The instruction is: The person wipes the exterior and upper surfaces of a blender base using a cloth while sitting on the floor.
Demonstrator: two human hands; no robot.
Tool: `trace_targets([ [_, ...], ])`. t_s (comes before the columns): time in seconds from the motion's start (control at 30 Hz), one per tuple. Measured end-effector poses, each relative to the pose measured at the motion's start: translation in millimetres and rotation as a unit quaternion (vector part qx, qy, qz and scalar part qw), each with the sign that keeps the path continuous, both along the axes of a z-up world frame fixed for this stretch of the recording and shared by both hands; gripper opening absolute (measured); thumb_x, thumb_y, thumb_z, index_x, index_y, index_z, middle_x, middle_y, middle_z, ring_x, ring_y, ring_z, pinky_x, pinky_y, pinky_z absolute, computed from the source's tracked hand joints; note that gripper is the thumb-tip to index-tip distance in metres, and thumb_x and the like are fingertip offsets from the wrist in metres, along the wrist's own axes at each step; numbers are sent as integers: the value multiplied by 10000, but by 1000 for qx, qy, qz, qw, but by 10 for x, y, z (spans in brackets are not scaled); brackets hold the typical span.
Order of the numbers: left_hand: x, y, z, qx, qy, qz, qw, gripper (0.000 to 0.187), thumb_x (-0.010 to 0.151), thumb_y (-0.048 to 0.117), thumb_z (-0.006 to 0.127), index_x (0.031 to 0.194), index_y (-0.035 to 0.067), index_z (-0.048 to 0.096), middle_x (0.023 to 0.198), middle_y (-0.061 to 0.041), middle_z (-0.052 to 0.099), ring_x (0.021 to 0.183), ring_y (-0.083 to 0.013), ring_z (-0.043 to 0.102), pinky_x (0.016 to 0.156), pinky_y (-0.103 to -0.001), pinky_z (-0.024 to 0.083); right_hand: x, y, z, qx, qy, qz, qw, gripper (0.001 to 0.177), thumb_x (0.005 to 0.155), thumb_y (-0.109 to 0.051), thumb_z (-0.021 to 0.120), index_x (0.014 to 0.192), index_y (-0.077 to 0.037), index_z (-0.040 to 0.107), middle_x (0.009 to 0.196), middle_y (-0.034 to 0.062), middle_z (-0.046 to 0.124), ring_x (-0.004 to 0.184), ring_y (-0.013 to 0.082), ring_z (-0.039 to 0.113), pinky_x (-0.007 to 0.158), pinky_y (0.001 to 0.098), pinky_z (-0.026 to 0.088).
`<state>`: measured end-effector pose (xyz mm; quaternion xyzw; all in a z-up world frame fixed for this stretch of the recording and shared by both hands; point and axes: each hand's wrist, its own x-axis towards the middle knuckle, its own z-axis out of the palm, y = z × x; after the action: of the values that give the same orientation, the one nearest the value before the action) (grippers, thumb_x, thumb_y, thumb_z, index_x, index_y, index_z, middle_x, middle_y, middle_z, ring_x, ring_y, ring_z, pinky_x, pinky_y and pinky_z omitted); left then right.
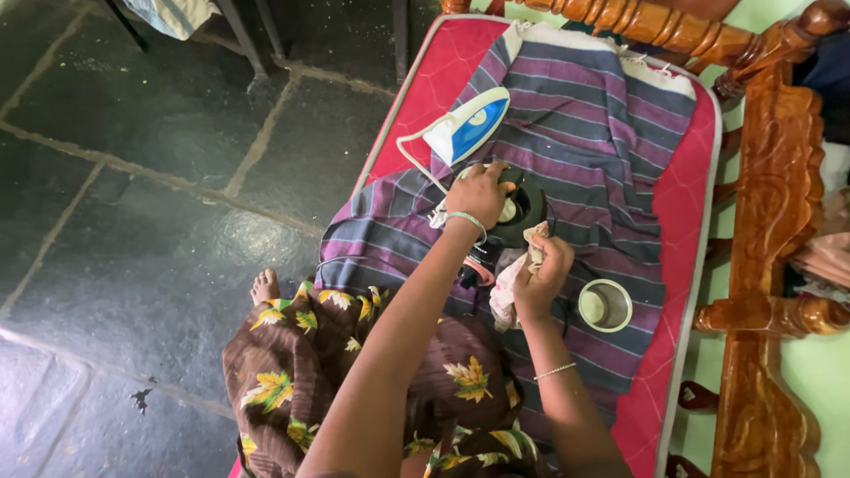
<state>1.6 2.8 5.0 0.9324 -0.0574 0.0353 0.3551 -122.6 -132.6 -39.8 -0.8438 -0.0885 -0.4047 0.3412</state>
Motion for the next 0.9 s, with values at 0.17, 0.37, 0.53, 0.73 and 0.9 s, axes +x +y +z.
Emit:
trace_targets([
  [0.17,28,-13,65,6,-2,4,1000,446,938,445,615,1321,216,621,1199,-134,680,1078,-395,681,890,-489,544,-100,-47,-363,-36,-10,16,999,305,914,24,604,1215,-13,568,1190,209,579,1121,411,561,1006,508,455],
  [0.37,68,-18,37,10,15,1,1000,459,935,439,623,1327,201,614,1196,-149,675,1062,-403,678,882,-489,541,-304,-70,-671,-66,74,45,994,327,870,45,619,1177,-59,659,1166,161,617,1124,361,617,991,453,524],
  [0.53,68,-50,-12,24,7,-1,1000,447,946,462,607,1308,201,621,1185,-141,682,1061,-380,690,892,-480,541,-437,-108,-833,-92,83,40,991,325,843,80,628,1102,-100,706,1123,121,652,1043,324,662,909,411,547],
  [0.73,36,-44,-50,17,-5,0,1000,441,952,467,603,1314,215,617,1184,-135,680,1067,-382,689,897,-482,541,-668,-113,-922,-27,221,94,970,327,809,102,634,1062,-86,720,1049,105,679,913,265,667,781,382,551],
  [0.9,51,-9,44,-7,48,14,999,446,936,475,611,1324,255,609,1235,-126,663,1072,-402,681,884,-501,542,-651,-117,-664,41,144,8,989,246,775,78,644,998,-26,658,996,134,635,995,301,623,869,409,495],
])
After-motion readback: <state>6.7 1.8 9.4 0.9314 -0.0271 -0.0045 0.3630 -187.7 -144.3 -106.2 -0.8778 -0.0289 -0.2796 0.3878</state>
